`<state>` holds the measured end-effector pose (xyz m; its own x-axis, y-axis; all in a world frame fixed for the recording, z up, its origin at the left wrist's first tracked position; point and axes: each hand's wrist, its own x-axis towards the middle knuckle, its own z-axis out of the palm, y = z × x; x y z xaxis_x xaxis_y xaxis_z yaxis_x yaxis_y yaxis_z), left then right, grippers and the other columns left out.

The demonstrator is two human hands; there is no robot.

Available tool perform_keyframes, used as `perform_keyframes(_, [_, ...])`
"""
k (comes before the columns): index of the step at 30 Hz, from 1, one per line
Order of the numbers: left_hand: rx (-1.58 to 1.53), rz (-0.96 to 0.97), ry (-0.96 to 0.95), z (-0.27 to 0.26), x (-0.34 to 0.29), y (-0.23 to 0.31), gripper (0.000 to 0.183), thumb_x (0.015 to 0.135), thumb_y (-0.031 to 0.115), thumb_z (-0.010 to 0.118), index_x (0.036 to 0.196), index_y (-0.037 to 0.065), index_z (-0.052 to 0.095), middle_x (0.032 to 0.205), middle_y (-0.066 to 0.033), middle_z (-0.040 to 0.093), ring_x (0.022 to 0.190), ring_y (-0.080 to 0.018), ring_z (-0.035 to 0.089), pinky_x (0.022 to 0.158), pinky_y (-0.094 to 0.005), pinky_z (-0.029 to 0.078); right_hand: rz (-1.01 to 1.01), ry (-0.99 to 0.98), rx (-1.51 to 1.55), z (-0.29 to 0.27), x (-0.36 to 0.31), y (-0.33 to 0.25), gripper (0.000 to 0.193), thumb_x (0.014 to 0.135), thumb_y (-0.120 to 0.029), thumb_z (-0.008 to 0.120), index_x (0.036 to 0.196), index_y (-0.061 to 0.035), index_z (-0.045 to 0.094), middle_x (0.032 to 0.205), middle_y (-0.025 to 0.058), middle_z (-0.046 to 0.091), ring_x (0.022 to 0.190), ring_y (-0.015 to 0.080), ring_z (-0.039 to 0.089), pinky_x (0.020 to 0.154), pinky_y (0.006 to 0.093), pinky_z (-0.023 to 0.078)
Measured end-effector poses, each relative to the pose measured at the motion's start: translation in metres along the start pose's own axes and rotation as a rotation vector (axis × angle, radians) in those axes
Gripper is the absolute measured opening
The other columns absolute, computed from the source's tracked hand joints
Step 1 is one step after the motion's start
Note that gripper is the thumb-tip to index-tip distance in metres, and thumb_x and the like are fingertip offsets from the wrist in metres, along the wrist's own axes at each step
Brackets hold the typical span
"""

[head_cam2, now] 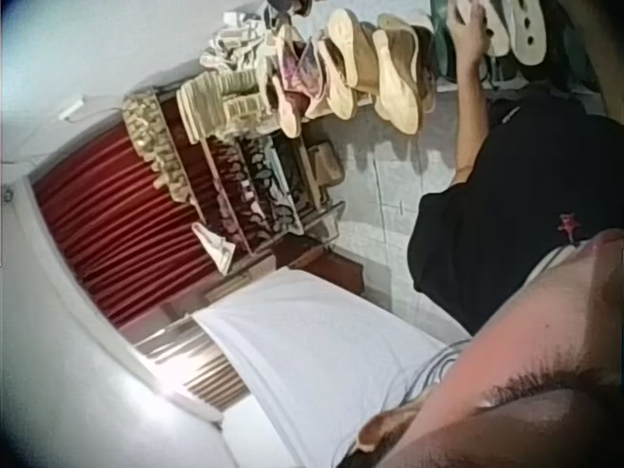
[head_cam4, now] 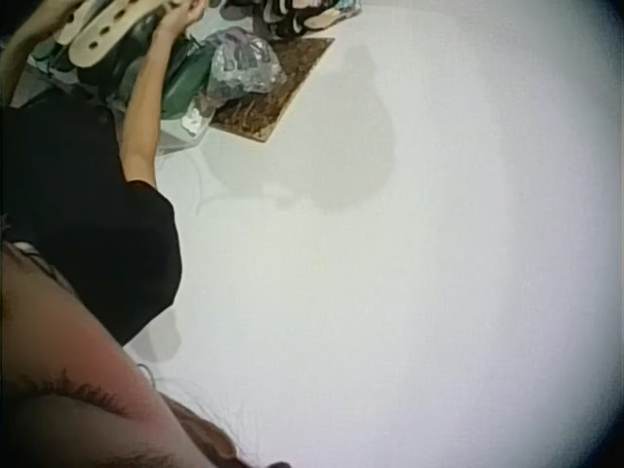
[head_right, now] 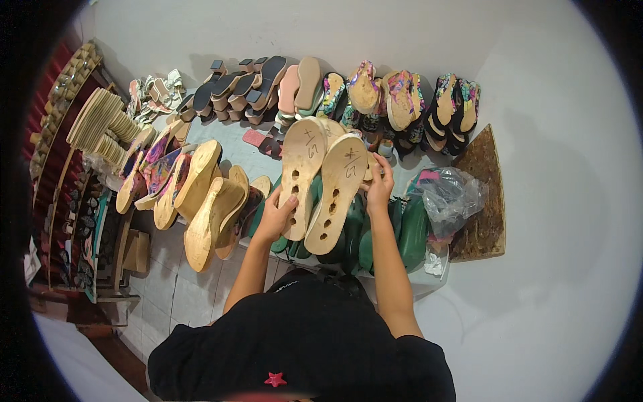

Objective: Sorting and organizing various shoe components including heels, soles, and finished sandals on a production table.

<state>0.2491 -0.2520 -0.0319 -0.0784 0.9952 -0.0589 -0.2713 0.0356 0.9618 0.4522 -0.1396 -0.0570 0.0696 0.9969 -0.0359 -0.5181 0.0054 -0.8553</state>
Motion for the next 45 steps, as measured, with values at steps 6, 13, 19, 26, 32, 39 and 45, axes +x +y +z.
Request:
perform_keyframes(6, [-0.128, 0.077, 0.049, -0.001, -0.002, -0.002, 0.048, 0.080, 0.020, 0.059, 0.118, -0.001, 0.041, 0.101, -0.0066, 0.053, 0.083, -0.0099, 0.050, 0.073, -0.0243, 0.042, -0.218, -0.181, -0.494, -0.034, 0.029, 0.030, 0.028, 0.079, 0.004, 0.046, 0.106, -0.0050, 0.053, 0.136, 0.0072, 0.018, 0.115, 0.0222, 0.041, 0.084, 0.0328, 0.046])
perform_keyframes(13, [-0.109, 0.088, 0.050, -0.002, 0.002, -0.004, 0.053, 0.079, 0.022, 0.061, 0.120, -0.001, 0.039, 0.104, -0.0081, 0.052, 0.089, -0.0125, 0.051, 0.078, -0.0263, 0.042, -0.082, -0.236, -0.798, -0.032, 0.019, 0.022, 0.034, 0.082, -0.021, 0.052, 0.112, -0.0057, 0.051, 0.138, 0.0162, 0.015, 0.119, 0.0274, 0.036, 0.097, 0.0355, 0.032])
perform_keyframes(19, [-0.172, 0.175, -0.023, 0.012, 0.007, -0.008, 0.053, 0.078, 0.015, 0.061, 0.122, 0.000, 0.036, 0.104, -0.0075, 0.052, 0.091, -0.0128, 0.051, 0.077, -0.0261, 0.042, -0.163, -0.340, -0.664, -0.046, 0.025, 0.027, 0.046, 0.081, -0.030, 0.055, 0.116, -0.0009, 0.045, 0.125, 0.0196, 0.037, 0.116, 0.0304, 0.038, 0.093, 0.0363, 0.035])
perform_keyframes(26, [-0.160, 0.032, -0.115, 0.024, 0.008, -0.003, 0.042, 0.072, 0.012, 0.065, 0.108, -0.001, 0.047, 0.095, -0.0065, 0.056, 0.081, -0.0131, 0.054, 0.069, -0.0257, 0.044, 0.167, -0.405, -0.084, 0.018, -0.030, -0.012, 0.036, 0.072, -0.011, 0.066, 0.101, 0.0017, 0.050, 0.095, 0.0119, 0.058, 0.078, 0.0192, 0.060, 0.069, 0.0308, 0.049])
perform_keyframes(32, [-0.185, 0.010, 0.064, 0.033, 0.012, 0.004, 0.032, 0.073, 0.013, 0.065, 0.098, -0.001, 0.052, 0.088, -0.0064, 0.058, 0.073, -0.0128, 0.056, 0.065, -0.0258, 0.045, 0.025, -0.318, -0.153, 0.026, -0.039, -0.009, 0.032, 0.072, -0.011, 0.067, 0.096, 0.0025, 0.053, 0.089, 0.0088, 0.060, 0.076, 0.0157, 0.058, 0.067, 0.0281, 0.048])
perform_keyframes(39, [-0.232, 0.037, 0.114, 0.036, 0.014, 0.000, 0.029, 0.074, 0.012, 0.064, 0.097, -0.001, 0.053, 0.087, -0.0068, 0.059, 0.073, -0.0124, 0.056, 0.065, -0.0252, 0.045, -0.072, -0.242, -0.325, 0.025, -0.036, -0.006, 0.030, 0.072, -0.013, 0.068, 0.094, 0.0030, 0.055, 0.088, 0.0086, 0.061, 0.077, 0.0146, 0.058, 0.068, 0.0270, 0.046])
perform_keyframes(45, [-0.097, 0.110, 0.196, 0.039, 0.016, 0.005, 0.025, 0.074, 0.010, 0.064, 0.094, -0.002, 0.054, 0.085, -0.0060, 0.060, 0.071, -0.0107, 0.055, 0.064, -0.0240, 0.044, -0.233, -0.180, -0.464, 0.034, -0.037, -0.018, 0.031, 0.071, -0.012, 0.067, 0.095, 0.0033, 0.055, 0.090, 0.0096, 0.061, 0.080, 0.0157, 0.058, 0.070, 0.0276, 0.045])
